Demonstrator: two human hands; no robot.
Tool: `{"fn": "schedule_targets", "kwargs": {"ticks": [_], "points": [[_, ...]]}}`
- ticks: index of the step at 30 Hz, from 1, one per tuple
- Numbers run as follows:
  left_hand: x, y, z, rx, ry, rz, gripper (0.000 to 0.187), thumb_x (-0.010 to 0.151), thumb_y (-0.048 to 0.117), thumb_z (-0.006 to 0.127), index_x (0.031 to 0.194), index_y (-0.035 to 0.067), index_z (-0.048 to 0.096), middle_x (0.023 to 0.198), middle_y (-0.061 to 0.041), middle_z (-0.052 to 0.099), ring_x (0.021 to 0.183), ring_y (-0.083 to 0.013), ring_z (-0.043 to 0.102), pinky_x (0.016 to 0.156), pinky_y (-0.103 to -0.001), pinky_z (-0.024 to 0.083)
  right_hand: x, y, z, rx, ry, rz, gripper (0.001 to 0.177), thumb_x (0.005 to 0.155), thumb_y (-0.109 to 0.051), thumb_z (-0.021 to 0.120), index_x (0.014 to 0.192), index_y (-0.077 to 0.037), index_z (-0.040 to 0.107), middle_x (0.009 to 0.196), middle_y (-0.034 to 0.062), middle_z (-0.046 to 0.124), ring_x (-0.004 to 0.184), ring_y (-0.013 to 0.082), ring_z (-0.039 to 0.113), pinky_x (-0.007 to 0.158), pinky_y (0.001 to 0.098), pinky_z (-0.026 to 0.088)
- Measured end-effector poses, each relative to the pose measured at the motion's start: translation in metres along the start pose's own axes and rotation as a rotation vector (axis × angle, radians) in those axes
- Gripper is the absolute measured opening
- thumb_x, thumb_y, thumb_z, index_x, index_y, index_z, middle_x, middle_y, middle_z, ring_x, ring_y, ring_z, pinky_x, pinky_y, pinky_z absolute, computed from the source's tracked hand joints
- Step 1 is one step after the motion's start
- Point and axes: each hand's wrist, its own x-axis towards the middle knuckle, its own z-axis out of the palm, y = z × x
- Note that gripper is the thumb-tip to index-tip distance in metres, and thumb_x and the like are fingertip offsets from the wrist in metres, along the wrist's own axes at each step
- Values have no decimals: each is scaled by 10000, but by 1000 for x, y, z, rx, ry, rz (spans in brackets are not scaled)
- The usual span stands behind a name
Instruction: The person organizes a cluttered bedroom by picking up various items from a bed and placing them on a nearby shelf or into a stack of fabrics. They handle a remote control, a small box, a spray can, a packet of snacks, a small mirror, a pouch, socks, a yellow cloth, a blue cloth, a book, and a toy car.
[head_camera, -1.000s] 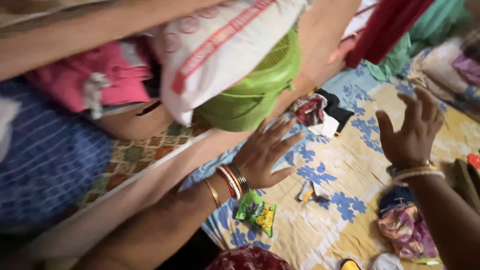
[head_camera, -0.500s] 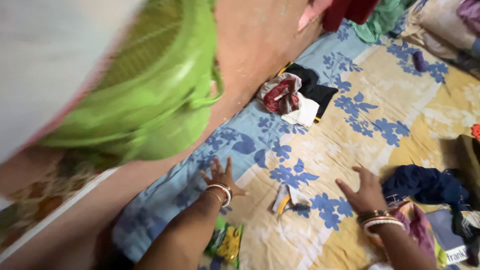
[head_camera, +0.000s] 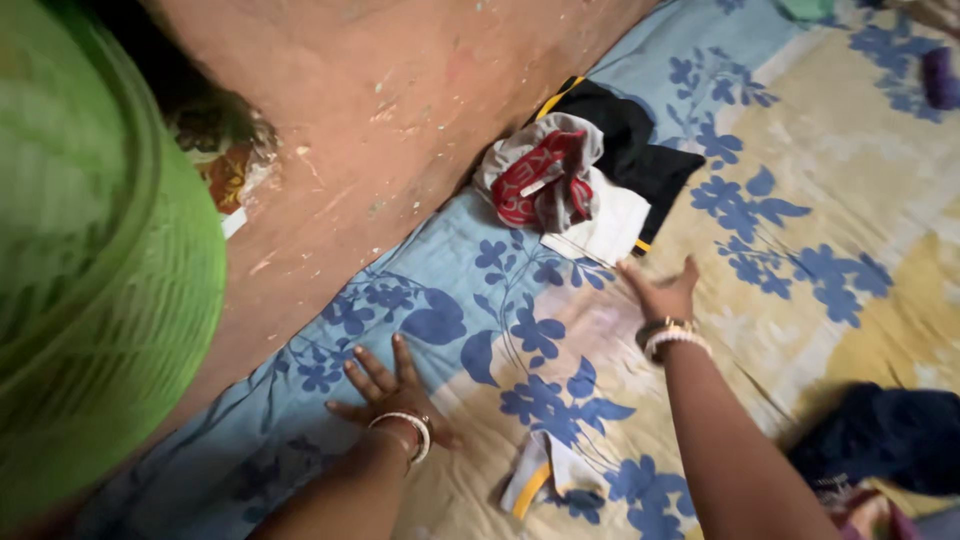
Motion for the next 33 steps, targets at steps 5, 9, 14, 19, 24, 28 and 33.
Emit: {"fn": "schedule_targets", "kwargs": {"ticks": [5, 9, 14, 19, 24, 28, 33], "points": [[12, 5, 1, 13, -7, -12, 1722, 541, 578, 1008, 1588, 283, -327, 1634, -279, -397, 1530, -460, -308, 1120, -786, 30, 79, -37, 57, 63, -33, -194, 1492, 653, -615, 981, 1652, -48, 28, 1637, 308, 311, 1487, 390, 385, 1178, 437, 360], [16, 9, 1, 23, -18, -34, 1733, 536, 560, 1016, 1592, 272, -328, 1638, -284, -384, 1527, -476, -306, 1107, -802, 32, 68, -108, 84, 106, -69, -149, 1545, 565, -572, 978, 1648, -101, -18, 1604, 283, 357, 1449, 360, 457, 1139, 395, 430], [15, 7, 0, 17, -16, -17, 1744, 515, 580, 1012, 1597, 254, -317, 1641, -300, -353, 1534, -483, -286, 1112, -813, 34, 12, -165, 115, -88, -21, 77, 1497, 580, -484, 1000, 1616, -115, -16, 1520, 350, 341, 1359, 436, 470, 1082, 430, 439], [14, 7, 6, 29, 8, -25, 1741, 519, 573, 1014, 1587, 260, -326, 1644, -289, -361, 1536, -475, -290, 1106, -806, 33, 4, -119, 117, -40, -70, -50, 787, 736, -451, 890, 1358, -54, 618, 1251, 219, 714, 1168, 383, 673, 980, 440, 538], [9, 4, 8, 37, 31, -18, 1735, 540, 608, 994, 1581, 261, -350, 1636, -289, -367, 1527, -481, -278, 1107, -798, 31, -61, -43, 39, 69, -260, -289, 433, 688, -236, 846, 1058, -42, 730, 963, 140, 770, 879, 271, 739, 806, 393, 555], [3, 2, 16, 12, 88, 18, 1734, 525, 618, 994, 1583, 260, -332, 1640, -283, -358, 1530, -466, -278, 1111, -799, 4, -183, 8, -56, 338, -314, 22, 267, 840, -139, 759, 1066, -19, 683, 738, 78, 683, 596, 227, 623, 521, 387, 492], [2, -8, 27, -29, 147, 52, 1752, 497, 608, 1005, 1580, 277, -332, 1647, -256, -343, 1536, -442, -272, 1115, -800, -4, -341, 75, -152, 71, -184, 2, 386, 742, -138, 751, 1114, -83, 664, 903, 113, 753, 750, 258, 704, 607, 379, 554]]}}
